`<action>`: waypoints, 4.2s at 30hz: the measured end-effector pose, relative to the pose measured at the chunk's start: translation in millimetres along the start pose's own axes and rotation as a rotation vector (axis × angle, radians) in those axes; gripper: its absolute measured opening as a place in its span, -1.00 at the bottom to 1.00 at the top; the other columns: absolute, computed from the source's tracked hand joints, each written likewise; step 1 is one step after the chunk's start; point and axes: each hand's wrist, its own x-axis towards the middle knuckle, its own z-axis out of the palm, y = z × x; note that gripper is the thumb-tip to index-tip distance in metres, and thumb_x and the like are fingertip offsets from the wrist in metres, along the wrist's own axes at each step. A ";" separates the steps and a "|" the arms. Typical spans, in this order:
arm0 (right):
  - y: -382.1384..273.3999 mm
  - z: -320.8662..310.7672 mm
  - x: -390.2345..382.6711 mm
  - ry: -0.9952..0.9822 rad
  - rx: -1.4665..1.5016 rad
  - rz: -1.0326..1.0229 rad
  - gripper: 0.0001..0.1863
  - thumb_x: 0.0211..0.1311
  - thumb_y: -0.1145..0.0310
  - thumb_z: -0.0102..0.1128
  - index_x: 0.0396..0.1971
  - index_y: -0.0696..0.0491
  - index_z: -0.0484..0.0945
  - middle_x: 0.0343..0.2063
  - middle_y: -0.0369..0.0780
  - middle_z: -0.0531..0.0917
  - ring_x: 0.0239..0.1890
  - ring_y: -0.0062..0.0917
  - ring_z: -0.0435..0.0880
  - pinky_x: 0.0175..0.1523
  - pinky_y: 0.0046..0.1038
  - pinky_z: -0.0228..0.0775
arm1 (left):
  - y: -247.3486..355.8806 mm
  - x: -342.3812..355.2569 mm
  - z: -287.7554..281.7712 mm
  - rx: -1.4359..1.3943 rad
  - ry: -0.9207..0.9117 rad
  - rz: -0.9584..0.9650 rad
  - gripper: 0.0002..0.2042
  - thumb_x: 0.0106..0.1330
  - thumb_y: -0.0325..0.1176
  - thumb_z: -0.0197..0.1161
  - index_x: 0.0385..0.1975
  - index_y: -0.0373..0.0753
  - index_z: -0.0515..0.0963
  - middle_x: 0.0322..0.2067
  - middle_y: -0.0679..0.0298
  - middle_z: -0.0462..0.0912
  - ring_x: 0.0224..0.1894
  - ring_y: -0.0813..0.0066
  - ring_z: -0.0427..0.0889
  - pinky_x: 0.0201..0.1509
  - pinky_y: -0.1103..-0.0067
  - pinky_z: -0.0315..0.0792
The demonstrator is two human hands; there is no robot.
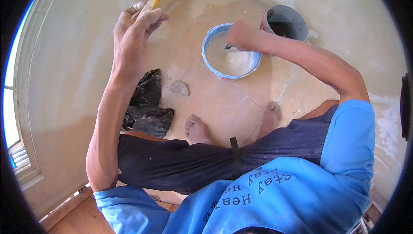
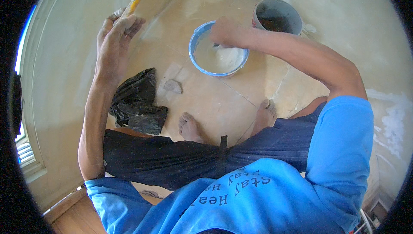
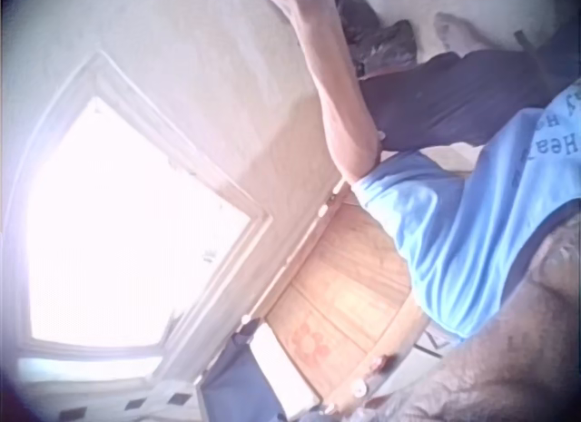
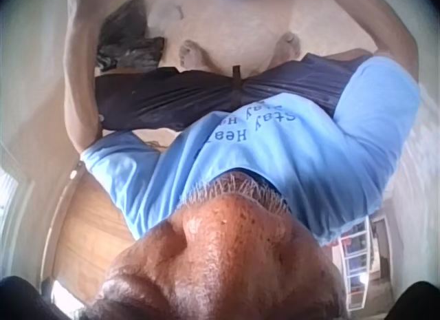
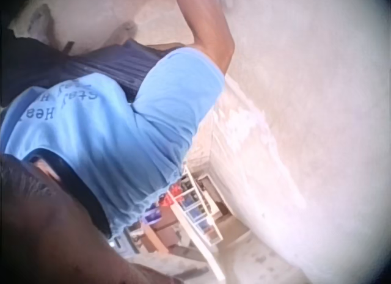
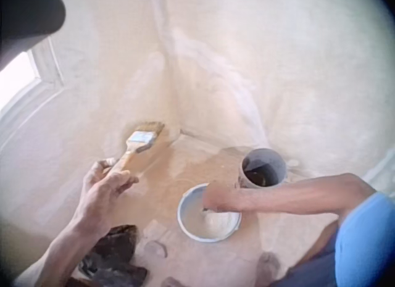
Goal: The person mixes white liquid in a bucket using a smaller brush and then uses a larger brush to transfer liquid from a second bucket.
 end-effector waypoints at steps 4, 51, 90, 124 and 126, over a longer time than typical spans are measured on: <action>-6.9 -19.4 -11.8 -0.150 -0.015 -0.037 -0.93 -0.17 0.48 0.27 -0.60 0.09 0.69 -0.54 -0.05 0.69 -0.44 -0.19 0.71 -0.32 -0.24 0.53 | 0.4 -1.0 2.0 0.023 0.006 -0.004 -0.58 0.29 -0.35 0.24 -0.01 -0.51 0.31 -0.17 0.07 0.58 -0.03 0.42 0.59 0.26 0.53 0.37; -0.7 1.8 -9.7 -0.051 -0.039 -0.005 -0.95 -0.15 0.49 0.24 -0.64 0.08 0.66 -0.57 -0.05 0.67 -0.47 -0.17 0.70 -0.39 -0.20 0.49 | 0.1 1.4 -0.9 0.013 -0.035 0.034 -0.56 0.30 -0.31 0.24 0.01 -0.51 0.32 -0.15 0.10 0.53 -0.04 0.43 0.61 0.26 0.52 0.38; 6.8 -1.3 -2.1 0.012 -0.086 0.064 -0.90 -0.12 0.41 0.25 -0.63 0.11 0.67 -0.56 -0.03 0.68 -0.49 -0.18 0.71 -0.39 -0.21 0.52 | -2.9 2.3 -0.5 0.014 -0.042 0.038 -0.56 0.29 -0.30 0.26 0.00 -0.50 0.32 -0.11 0.04 0.54 -0.04 0.42 0.61 0.26 0.55 0.37; 10.9 0.1 0.0 -0.051 -0.075 0.080 -0.90 -0.05 0.39 0.24 -0.60 0.08 0.67 -0.54 -0.05 0.69 -0.42 -0.19 0.72 -0.34 -0.21 0.53 | -1.6 0.6 -0.7 0.025 -0.032 0.030 -0.56 0.28 -0.28 0.27 -0.01 -0.46 0.34 -0.20 0.08 0.60 -0.02 0.43 0.60 0.24 0.54 0.36; 11.0 -3.3 -2.0 -0.135 -0.093 0.088 -0.90 -0.05 0.40 0.25 -0.57 0.09 0.68 -0.51 -0.06 0.70 -0.40 -0.19 0.73 -0.32 -0.20 0.55 | -1.5 1.0 0.9 0.031 -0.032 0.032 -0.56 0.28 -0.28 0.28 -0.01 -0.46 0.34 -0.21 0.08 0.60 -0.03 0.43 0.60 0.24 0.54 0.36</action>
